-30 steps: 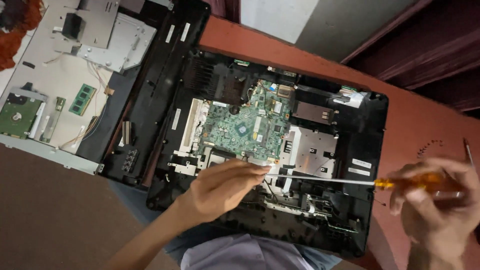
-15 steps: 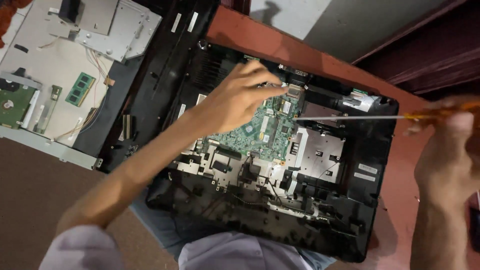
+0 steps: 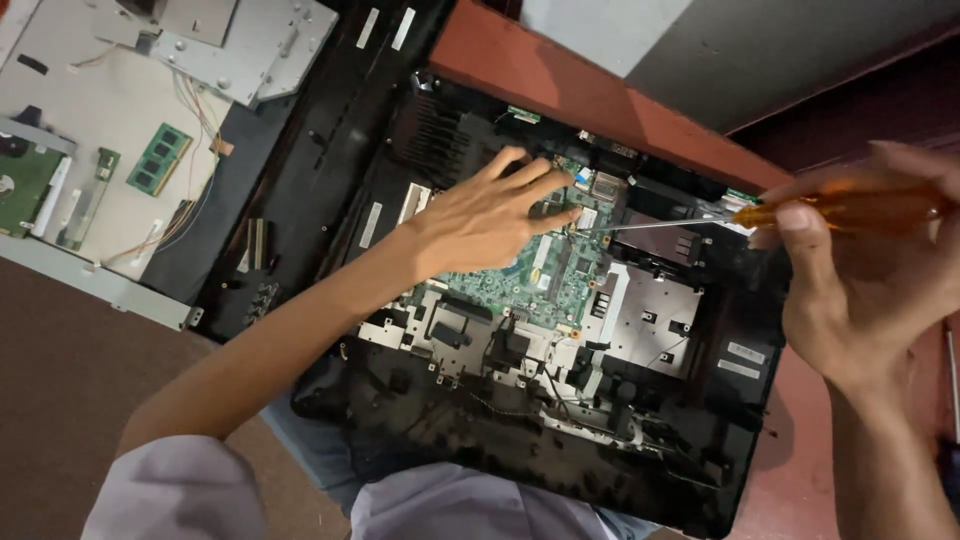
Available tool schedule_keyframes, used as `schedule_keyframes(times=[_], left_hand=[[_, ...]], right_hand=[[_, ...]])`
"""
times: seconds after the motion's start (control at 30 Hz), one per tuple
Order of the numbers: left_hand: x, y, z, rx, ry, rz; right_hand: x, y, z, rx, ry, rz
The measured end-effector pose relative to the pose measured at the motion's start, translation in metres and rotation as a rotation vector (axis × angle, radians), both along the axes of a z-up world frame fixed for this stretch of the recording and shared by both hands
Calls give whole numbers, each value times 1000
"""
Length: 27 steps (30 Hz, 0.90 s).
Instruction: The person works on the internal components of an open electronic device, likely a printer, using a screwdriver to tighten screws on the circuit board. They also use their hands to connect and adjust small ribbon cables and connectors on the motherboard.
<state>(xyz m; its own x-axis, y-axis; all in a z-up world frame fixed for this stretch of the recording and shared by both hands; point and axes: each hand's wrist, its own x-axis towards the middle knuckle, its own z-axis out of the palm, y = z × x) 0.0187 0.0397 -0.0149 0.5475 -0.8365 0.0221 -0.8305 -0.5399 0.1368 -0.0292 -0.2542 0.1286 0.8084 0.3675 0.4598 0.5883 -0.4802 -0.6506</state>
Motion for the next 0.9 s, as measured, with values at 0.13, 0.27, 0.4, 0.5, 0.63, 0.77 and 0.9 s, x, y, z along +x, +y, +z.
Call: schedule_keyframes(times=[0.13, 0.27, 0.4, 0.5, 0.63, 0.77, 0.9], left_hand=[[-1, 1, -4, -39, -3, 10], [-2, 1, -7, -48, -8, 12], [-2, 2, -10, -75, -50, 10], [-1, 2, -12, -79, -86, 11], [-2, 2, -11, -89, -83, 14], [-2, 2, -12, -102, -85, 13], [-3, 3, -11, -116, -114, 10]], right_hand=[[4, 7, 0, 16, 8, 23], [7, 13, 0, 0, -3, 64], [8, 13, 0, -19, -7, 73], [6, 16, 2, -22, 17, 55], [9, 17, 2, -22, -8, 70], [18, 16, 2, -46, -26, 143], [23, 24, 24, -208, -68, 225]])
